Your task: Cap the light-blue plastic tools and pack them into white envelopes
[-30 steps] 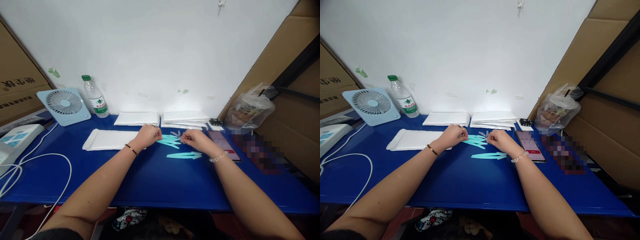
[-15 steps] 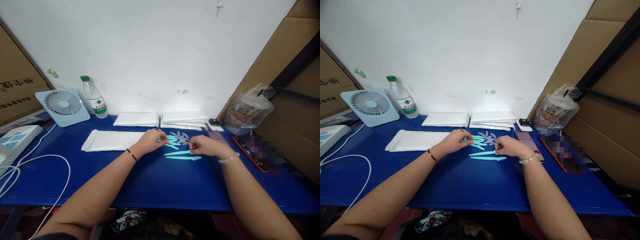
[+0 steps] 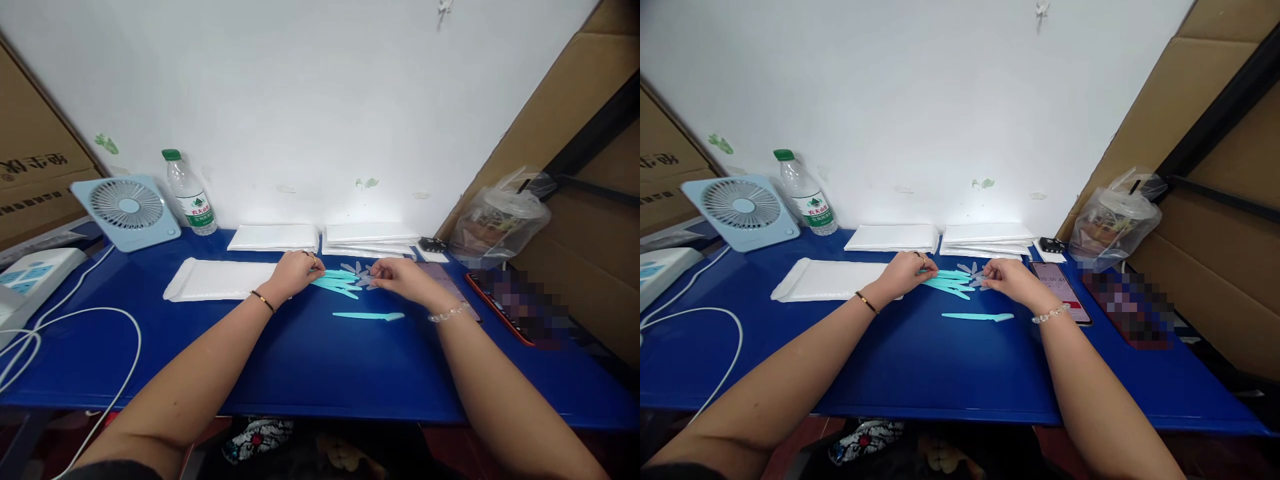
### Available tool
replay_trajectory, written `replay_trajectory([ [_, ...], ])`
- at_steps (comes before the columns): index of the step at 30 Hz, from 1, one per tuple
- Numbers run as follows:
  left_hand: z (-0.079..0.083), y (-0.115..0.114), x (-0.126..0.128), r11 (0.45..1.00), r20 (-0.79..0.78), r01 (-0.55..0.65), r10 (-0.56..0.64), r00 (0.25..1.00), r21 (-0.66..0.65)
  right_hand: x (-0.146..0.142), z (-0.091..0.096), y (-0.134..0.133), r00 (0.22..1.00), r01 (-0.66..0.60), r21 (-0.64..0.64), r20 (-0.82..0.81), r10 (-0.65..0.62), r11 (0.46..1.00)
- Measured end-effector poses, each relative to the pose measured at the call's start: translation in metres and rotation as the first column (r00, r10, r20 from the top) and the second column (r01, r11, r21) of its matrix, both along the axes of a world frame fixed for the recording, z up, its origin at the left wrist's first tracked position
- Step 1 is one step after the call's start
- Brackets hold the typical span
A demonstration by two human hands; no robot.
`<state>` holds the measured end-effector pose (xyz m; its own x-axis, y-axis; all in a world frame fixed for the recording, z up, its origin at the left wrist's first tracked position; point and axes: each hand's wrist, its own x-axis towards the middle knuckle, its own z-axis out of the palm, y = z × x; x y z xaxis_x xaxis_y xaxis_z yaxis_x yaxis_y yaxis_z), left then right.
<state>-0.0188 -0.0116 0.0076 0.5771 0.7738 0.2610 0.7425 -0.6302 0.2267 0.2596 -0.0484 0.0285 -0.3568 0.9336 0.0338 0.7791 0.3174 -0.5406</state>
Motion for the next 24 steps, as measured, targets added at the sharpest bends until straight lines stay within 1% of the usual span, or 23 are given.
replay_trajectory([
  [2,-0.005,0.001,0.000,1.000,-0.007,-0.005,0.005,1.000,0.004,0.004,0.005,-0.004,0.998,-0.048,-0.025,0.033,0.048,0.999],
  [4,-0.007,-0.001,0.001,1.000,0.008,-0.012,0.012,1.000,0.016,0.009,0.009,-0.009,0.984,-0.149,-0.115,0.080,0.158,0.982],
  [5,-0.006,-0.003,0.002,1.000,0.022,-0.012,0.011,1.000,0.022,0.011,0.011,-0.011,0.970,-0.196,-0.174,0.112,0.217,0.965],
  [7,-0.001,-0.010,0.005,1.000,0.052,0.007,-0.008,0.999,0.023,0.014,0.011,-0.015,0.937,-0.250,-0.272,0.176,0.303,0.929],
  [9,0.006,-0.019,0.011,0.998,0.075,0.066,-0.066,0.995,0.004,0.011,0.009,-0.016,0.920,-0.261,-0.305,0.209,0.332,0.916],
  [11,0.013,-0.030,0.017,0.988,0.071,0.154,-0.152,0.986,-0.027,0.004,0.007,-0.017,0.927,-0.259,-0.299,0.189,0.323,0.918],
  [13,0.016,-0.040,0.023,0.973,0.033,0.226,-0.225,0.974,-0.055,-0.007,0.005,-0.018,0.944,-0.258,-0.265,0.133,0.301,0.929],
  [14,0.017,-0.044,0.025,0.967,0.001,0.247,-0.248,0.969,-0.065,-0.012,0.005,-0.018,0.952,-0.259,-0.238,0.099,0.288,0.936],
  [16,0.015,-0.048,0.028,0.964,-0.074,0.254,-0.260,0.963,-0.081,-0.018,0.004,-0.019,0.963,-0.259,-0.176,0.031,0.268,0.950],
  [18,0.012,-0.047,0.027,0.971,-0.128,0.223,-0.233,0.964,-0.083,-0.017,0.005,-0.018,0.971,-0.240,-0.130,-0.024,0.239,0.962],
  [20,0.010,-0.041,0.022,0.983,-0.123,0.166,-0.175,0.977,-0.084,-0.010,0.006,-0.015,0.982,-0.178,-0.099,-0.076,0.171,0.979],
  [22,0.010,-0.033,0.016,0.987,-0.048,0.112,-0.118,0.992,-0.117,0.000,0.008,-0.011,0.989,-0.074,-0.049,-0.133,0.067,0.996],
  [24,0.010,-0.026,0.009,0.980,0.074,0.083,-0.071,0.995,-0.180,0.007,0.007,-0.007,0.977,0.033,-0.006,-0.212,-0.033,0.999],
])
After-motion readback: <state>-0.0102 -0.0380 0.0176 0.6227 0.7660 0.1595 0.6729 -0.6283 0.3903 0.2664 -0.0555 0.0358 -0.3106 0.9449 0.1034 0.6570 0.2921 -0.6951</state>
